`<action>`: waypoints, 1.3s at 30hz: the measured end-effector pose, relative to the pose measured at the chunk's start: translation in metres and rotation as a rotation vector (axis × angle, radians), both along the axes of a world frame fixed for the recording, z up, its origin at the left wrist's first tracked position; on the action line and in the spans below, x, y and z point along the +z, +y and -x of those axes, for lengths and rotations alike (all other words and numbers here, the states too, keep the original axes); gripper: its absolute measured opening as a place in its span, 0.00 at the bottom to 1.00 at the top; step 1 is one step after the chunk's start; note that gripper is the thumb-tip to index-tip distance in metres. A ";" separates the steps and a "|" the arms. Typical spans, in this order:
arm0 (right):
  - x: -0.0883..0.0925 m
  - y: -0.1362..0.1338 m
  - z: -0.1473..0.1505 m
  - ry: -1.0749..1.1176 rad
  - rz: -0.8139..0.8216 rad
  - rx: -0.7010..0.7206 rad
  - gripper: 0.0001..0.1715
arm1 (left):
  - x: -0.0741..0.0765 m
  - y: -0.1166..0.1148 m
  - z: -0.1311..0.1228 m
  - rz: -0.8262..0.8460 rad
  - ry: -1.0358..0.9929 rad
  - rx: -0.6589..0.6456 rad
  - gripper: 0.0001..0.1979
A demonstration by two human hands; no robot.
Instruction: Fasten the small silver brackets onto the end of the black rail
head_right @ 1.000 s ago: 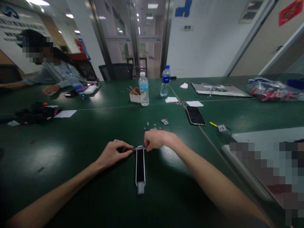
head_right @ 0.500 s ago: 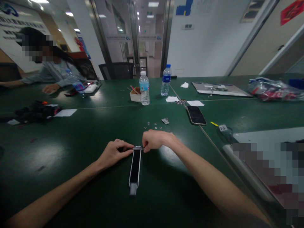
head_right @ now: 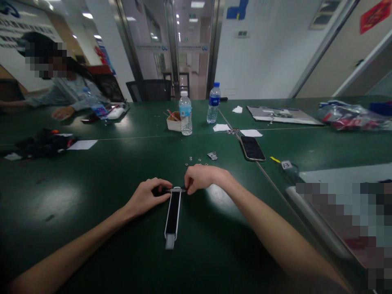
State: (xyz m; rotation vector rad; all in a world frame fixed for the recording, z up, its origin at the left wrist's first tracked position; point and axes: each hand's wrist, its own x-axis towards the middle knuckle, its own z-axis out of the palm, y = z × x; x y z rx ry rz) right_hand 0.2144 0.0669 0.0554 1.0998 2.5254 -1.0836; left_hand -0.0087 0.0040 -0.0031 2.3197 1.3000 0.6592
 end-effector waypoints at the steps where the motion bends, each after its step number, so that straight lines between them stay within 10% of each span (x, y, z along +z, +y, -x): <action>1: 0.000 0.000 0.000 -0.003 -0.005 0.001 0.07 | 0.000 0.000 0.000 0.003 0.003 -0.002 0.09; 39: 0.009 -0.007 0.005 -0.143 -0.004 0.059 0.17 | 0.003 0.001 0.000 0.140 0.039 0.015 0.11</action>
